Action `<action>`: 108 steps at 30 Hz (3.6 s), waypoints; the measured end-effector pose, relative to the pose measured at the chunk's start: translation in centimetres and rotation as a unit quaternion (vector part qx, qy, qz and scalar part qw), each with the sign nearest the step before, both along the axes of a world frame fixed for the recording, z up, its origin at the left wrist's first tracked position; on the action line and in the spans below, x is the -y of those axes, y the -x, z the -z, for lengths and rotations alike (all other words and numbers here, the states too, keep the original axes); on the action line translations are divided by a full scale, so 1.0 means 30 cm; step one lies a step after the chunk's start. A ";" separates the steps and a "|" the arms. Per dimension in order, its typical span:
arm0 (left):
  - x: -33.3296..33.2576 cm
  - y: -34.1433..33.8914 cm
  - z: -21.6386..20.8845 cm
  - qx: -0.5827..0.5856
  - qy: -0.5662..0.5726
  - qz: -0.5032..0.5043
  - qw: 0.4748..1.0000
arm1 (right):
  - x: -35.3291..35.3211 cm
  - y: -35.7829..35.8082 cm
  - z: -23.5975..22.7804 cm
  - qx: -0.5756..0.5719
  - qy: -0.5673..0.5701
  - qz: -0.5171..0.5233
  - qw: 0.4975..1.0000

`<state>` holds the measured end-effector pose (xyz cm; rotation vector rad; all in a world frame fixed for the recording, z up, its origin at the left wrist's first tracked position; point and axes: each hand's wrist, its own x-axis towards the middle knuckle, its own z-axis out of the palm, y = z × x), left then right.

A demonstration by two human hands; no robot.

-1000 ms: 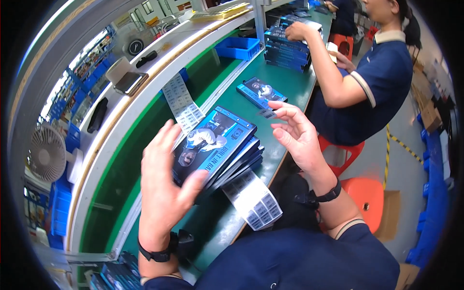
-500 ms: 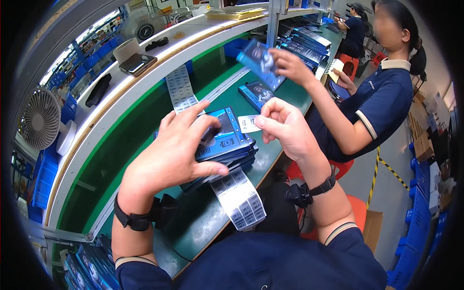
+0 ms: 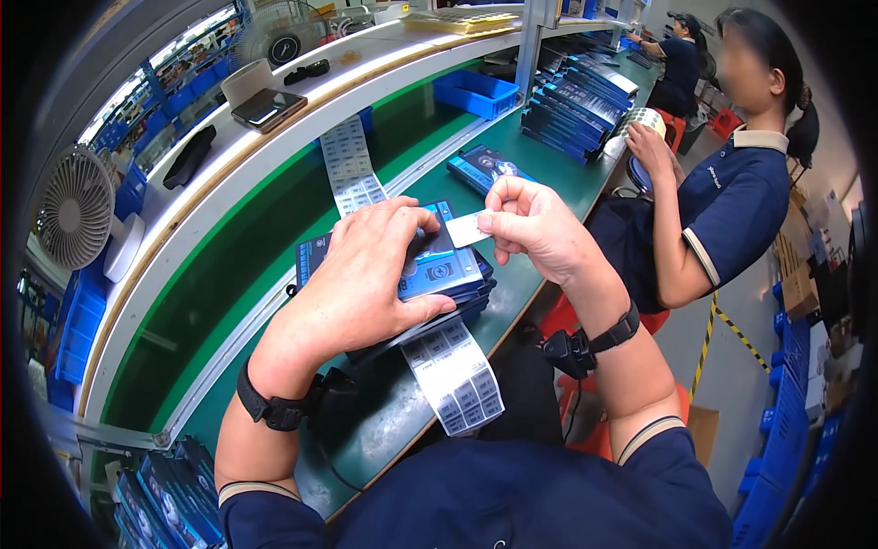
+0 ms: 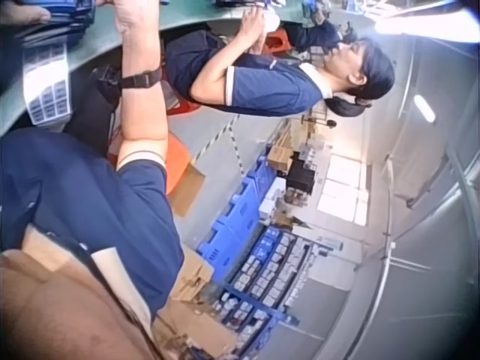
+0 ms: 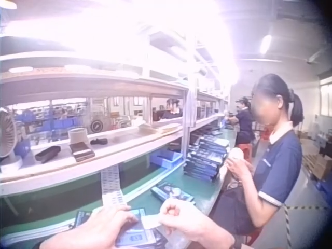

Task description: Applying labels to electronic component boxes on an assembly line.

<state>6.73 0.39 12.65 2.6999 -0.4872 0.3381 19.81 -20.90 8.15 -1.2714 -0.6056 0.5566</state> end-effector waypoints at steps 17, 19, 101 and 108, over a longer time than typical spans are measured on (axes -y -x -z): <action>-0.013 0.029 0.003 0.079 -0.030 0.023 0.996 | -0.005 0.052 -0.037 0.108 0.126 0.058 0.984; 0.007 0.060 -0.018 0.099 -0.041 0.012 0.994 | 0.014 0.063 -0.024 0.199 0.204 0.131 0.949; 0.269 0.007 0.482 0.051 -0.270 0.032 0.961 | 0.247 0.350 0.510 -0.058 0.055 0.098 0.992; 0.170 0.079 0.446 0.002 -0.272 0.013 0.962 | 0.383 0.245 0.536 -0.039 0.029 0.242 0.969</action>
